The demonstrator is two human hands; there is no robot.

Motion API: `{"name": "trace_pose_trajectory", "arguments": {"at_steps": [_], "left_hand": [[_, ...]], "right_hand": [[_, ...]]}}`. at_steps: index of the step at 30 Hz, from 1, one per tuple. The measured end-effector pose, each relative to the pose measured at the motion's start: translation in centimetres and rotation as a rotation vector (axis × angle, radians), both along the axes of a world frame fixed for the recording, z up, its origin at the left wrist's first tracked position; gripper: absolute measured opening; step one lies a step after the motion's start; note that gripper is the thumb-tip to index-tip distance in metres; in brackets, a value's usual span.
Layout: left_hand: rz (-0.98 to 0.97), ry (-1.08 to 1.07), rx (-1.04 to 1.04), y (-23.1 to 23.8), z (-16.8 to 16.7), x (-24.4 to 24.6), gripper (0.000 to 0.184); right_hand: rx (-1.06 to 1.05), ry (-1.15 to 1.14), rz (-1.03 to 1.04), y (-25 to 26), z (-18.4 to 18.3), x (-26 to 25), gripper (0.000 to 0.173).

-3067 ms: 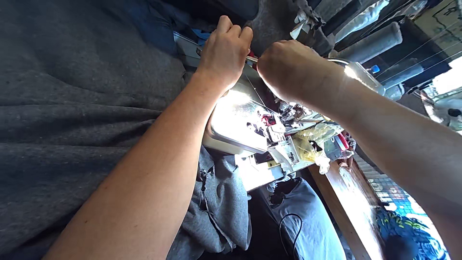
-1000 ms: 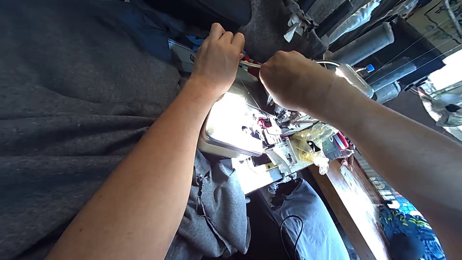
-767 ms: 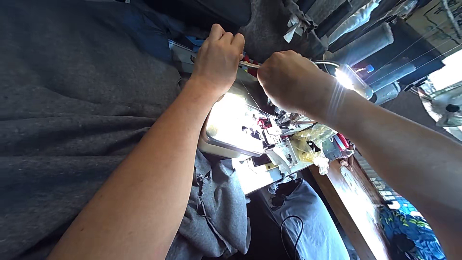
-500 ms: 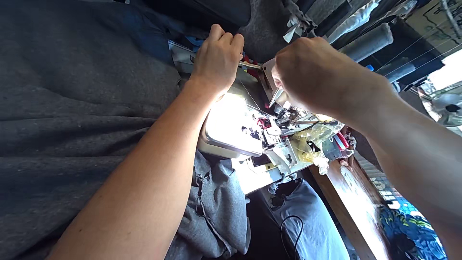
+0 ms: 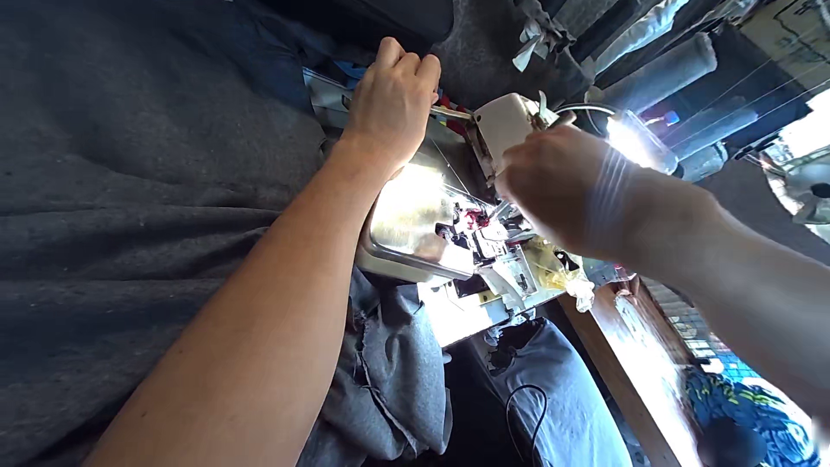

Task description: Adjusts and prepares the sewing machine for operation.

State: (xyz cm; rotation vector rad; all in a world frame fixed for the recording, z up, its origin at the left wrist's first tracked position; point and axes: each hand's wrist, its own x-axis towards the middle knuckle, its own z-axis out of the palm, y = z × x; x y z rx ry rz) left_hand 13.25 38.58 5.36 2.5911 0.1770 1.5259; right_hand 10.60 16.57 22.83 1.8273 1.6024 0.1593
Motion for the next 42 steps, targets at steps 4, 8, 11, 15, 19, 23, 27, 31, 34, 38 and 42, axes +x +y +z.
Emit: {"name": "trace_pose_trajectory", "arguments": {"at_steps": [4,8,11,15,19,23,27,31,34,38,42], "left_hand": [[-0.005,0.195,-0.225,-3.0,3.7,-2.9,0.021],[-0.017,0.171,-0.208,-3.0,3.7,-3.0,0.019],[-0.032,0.181,-0.226,-3.1,3.8,-3.0,0.020],[-0.029,0.195,-0.228,-3.0,3.9,-3.1,0.020],[-0.026,0.182,-0.217,-3.0,3.8,-3.0,0.017],[-0.026,0.187,-0.224,-3.1,3.9,-3.1,0.012],[-0.028,0.195,-0.239,-3.2,4.0,-3.2,0.013],[0.005,0.184,-0.195,-3.0,3.7,-2.9,0.014],[0.018,0.170,-0.180,-3.0,3.6,-2.8,0.017],[0.030,0.202,-0.193,-3.2,3.9,-2.9,0.015],[0.017,0.197,-0.189,-2.9,3.7,-2.6,0.016]], "right_hand": [[0.088,0.000,0.055,0.4,1.3,-0.1,0.006],[0.124,-0.126,0.005,2.3,1.1,-0.8,0.011],[0.049,-0.243,-0.014,3.9,-0.4,-0.4,0.015],[-0.047,-0.286,-0.022,5.2,-1.2,-0.3,0.019],[-0.085,-0.285,-0.049,6.1,-0.8,-1.2,0.017],[-0.124,-0.306,-0.069,6.6,-0.4,-1.9,0.015],[-0.142,-0.284,-0.068,6.7,-0.7,-1.8,0.017],[-0.166,-0.265,-0.038,7.6,-1.0,-1.7,0.015],[-0.154,-0.288,0.009,8.3,-1.5,-1.9,0.017],[-0.187,-0.283,0.020,8.5,-2.5,-2.0,0.016],[-0.150,-0.281,0.042,8.3,-3.2,-1.2,0.017]]}}
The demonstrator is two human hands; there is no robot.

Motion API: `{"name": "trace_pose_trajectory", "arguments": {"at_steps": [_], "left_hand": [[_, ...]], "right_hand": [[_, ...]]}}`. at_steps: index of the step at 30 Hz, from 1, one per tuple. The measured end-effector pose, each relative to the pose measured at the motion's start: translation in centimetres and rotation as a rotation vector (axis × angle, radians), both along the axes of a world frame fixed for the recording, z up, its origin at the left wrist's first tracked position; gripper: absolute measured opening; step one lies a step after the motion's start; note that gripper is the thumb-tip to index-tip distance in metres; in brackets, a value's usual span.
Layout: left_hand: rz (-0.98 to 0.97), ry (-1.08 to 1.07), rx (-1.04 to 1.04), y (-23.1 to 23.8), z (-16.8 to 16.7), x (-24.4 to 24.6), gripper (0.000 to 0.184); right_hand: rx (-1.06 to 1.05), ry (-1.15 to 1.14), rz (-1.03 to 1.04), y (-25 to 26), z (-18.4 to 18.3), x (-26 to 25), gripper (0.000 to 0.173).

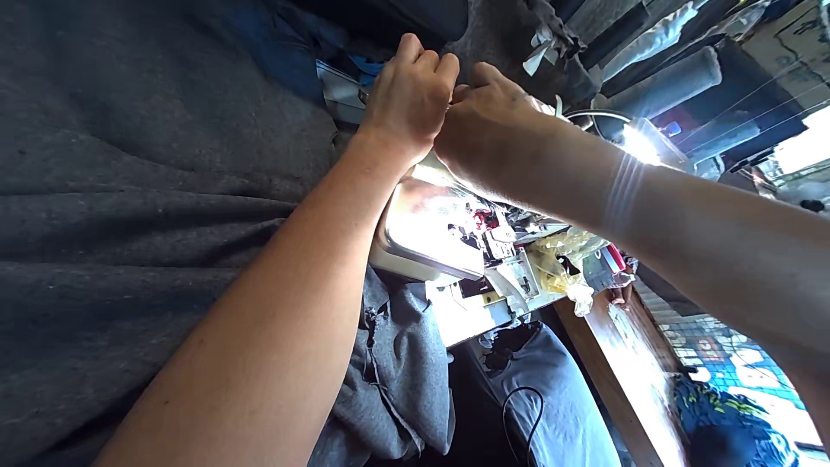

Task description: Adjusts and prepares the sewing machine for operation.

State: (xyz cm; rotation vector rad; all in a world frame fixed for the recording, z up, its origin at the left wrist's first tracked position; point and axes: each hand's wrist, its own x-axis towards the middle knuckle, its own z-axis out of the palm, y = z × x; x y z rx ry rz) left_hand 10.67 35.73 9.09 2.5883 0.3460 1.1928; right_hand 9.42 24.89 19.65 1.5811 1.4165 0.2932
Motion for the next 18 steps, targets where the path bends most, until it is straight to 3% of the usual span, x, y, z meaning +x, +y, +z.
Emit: {"name": "trace_pose_trajectory", "arguments": {"at_steps": [18], "left_hand": [[0.006,0.000,0.036,0.08,-0.10,0.05,0.013]], "right_hand": [[-0.009,-0.028,0.014,0.07,-0.76,0.35,0.015]]}}
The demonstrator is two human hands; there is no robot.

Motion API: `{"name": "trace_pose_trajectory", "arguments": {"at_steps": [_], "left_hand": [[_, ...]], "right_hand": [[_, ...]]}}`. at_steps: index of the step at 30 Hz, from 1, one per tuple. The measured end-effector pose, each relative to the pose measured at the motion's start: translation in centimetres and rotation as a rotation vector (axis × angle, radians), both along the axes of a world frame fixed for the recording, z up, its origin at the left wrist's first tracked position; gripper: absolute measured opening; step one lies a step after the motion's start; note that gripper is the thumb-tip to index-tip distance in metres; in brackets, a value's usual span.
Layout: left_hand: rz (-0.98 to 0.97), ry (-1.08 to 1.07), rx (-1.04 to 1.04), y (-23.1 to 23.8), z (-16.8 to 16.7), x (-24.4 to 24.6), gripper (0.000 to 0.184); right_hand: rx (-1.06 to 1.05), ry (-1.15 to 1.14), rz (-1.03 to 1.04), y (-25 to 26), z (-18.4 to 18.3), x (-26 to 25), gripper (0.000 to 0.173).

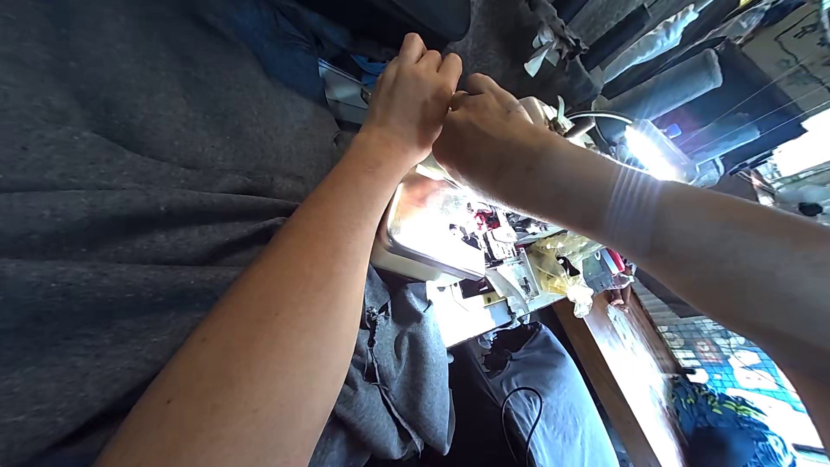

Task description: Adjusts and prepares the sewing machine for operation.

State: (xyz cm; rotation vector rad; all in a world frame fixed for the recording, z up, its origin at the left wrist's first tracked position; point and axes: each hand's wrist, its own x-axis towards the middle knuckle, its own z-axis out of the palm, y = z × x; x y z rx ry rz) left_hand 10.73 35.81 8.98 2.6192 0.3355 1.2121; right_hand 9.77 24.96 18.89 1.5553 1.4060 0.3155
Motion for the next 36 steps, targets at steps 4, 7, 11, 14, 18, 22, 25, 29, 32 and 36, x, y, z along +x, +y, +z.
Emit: {"name": "trace_pose_trajectory", "arguments": {"at_steps": [4,7,11,14,18,22,25,29,32,36], "left_hand": [[-0.012,-0.018,-0.031,-0.1,0.0,-0.1,0.014],[-0.022,-0.008,-0.057,-0.3,0.2,-0.4,0.016],[-0.036,-0.016,-0.072,-0.2,0.2,-0.4,0.016],[-0.034,-0.022,-0.059,-0.2,0.2,-0.4,0.016],[-0.033,-0.041,-0.057,-0.2,0.1,-0.3,0.014],[-0.044,-0.030,-0.070,-0.3,0.2,-0.5,0.013],[-0.037,-0.017,-0.068,-0.3,0.2,-0.5,0.015],[-0.025,-0.055,-0.032,-0.1,-0.2,-0.2,0.017],[-0.034,-0.029,-0.046,-0.1,0.0,-0.4,0.017],[-0.055,-0.019,-0.082,-0.3,0.3,-0.6,0.014]], "right_hand": [[0.038,0.043,0.030,-0.2,0.2,0.8,0.015],[0.014,0.028,-0.014,-0.1,0.9,0.5,0.014],[-0.046,-0.029,-0.085,0.0,1.3,-0.2,0.014],[-0.036,-0.004,-0.073,0.0,1.1,0.0,0.012],[0.010,0.089,0.013,-0.3,0.9,0.9,0.015],[-0.018,0.061,-0.041,-0.2,1.5,0.7,0.017],[0.038,0.087,-0.046,-0.5,2.3,1.1,0.016],[0.062,0.046,-0.044,-0.8,3.1,0.9,0.015],[0.062,0.017,-0.057,-0.8,3.0,0.7,0.017],[0.081,0.014,0.040,-1.1,1.5,1.1,0.019]]}}
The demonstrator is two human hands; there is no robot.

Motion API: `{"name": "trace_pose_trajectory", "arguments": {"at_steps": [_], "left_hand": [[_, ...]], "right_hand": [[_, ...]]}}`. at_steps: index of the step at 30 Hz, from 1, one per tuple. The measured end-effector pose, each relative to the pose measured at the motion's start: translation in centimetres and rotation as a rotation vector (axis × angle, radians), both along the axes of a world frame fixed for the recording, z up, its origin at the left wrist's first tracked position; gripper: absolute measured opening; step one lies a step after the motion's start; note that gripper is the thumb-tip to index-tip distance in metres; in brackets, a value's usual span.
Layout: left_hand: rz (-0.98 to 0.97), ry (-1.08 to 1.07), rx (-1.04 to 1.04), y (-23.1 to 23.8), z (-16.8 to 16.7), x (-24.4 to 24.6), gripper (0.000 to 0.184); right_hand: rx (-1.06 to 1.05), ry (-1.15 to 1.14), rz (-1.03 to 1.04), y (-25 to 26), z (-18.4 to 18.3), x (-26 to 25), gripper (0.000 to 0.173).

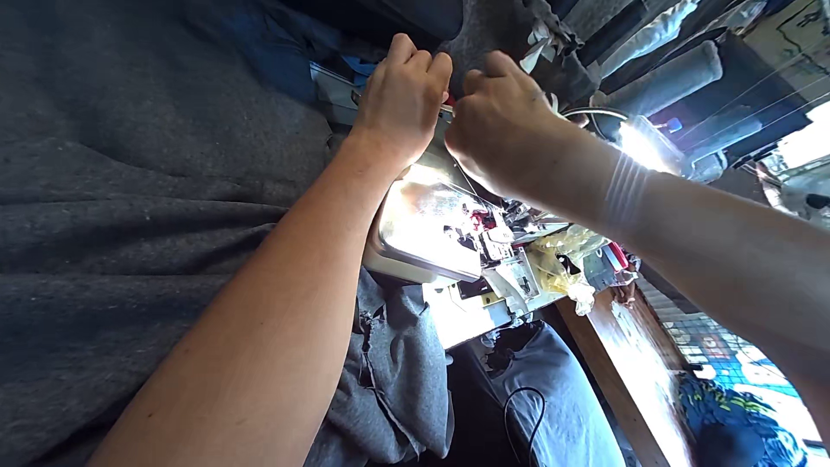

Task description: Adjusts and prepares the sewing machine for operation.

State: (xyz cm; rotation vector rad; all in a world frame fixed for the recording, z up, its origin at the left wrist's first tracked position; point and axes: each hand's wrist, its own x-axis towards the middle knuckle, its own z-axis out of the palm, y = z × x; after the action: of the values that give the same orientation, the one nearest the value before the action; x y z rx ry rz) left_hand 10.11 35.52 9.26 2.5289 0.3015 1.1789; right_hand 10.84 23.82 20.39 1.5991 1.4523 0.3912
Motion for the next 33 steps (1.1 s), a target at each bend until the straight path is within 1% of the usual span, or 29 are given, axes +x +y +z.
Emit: {"name": "trace_pose_trajectory", "arguments": {"at_steps": [3,7,12,14,18,22,26,33], "left_hand": [[0.009,-0.003,0.011,0.0,-0.1,0.0,0.015],[0.008,-0.014,0.016,0.1,-0.1,0.1,0.014],[0.009,0.011,0.001,0.0,0.1,0.0,0.014],[0.028,-0.017,0.029,0.1,-0.3,0.2,0.018],[0.032,-0.036,0.058,0.3,-0.5,0.5,0.016],[0.031,-0.027,0.039,0.2,-0.4,0.3,0.018],[0.011,-0.028,0.017,0.1,-0.3,0.2,0.015],[0.011,0.003,0.017,0.2,-0.1,0.2,0.018]], "right_hand": [[-0.051,-0.018,0.019,0.1,-0.9,-0.1,0.017],[-0.094,0.039,-0.004,0.5,-0.4,0.1,0.019],[0.009,0.102,0.025,-0.1,0.8,0.4,0.018],[0.012,0.073,0.009,0.0,1.5,0.2,0.015],[0.029,0.040,-0.024,0.0,2.1,0.2,0.015],[0.028,-0.012,-0.013,0.1,1.5,0.4,0.013],[0.065,-0.058,0.018,0.0,0.5,0.6,0.019],[0.099,-0.013,0.072,-0.7,-0.4,0.9,0.020]]}}
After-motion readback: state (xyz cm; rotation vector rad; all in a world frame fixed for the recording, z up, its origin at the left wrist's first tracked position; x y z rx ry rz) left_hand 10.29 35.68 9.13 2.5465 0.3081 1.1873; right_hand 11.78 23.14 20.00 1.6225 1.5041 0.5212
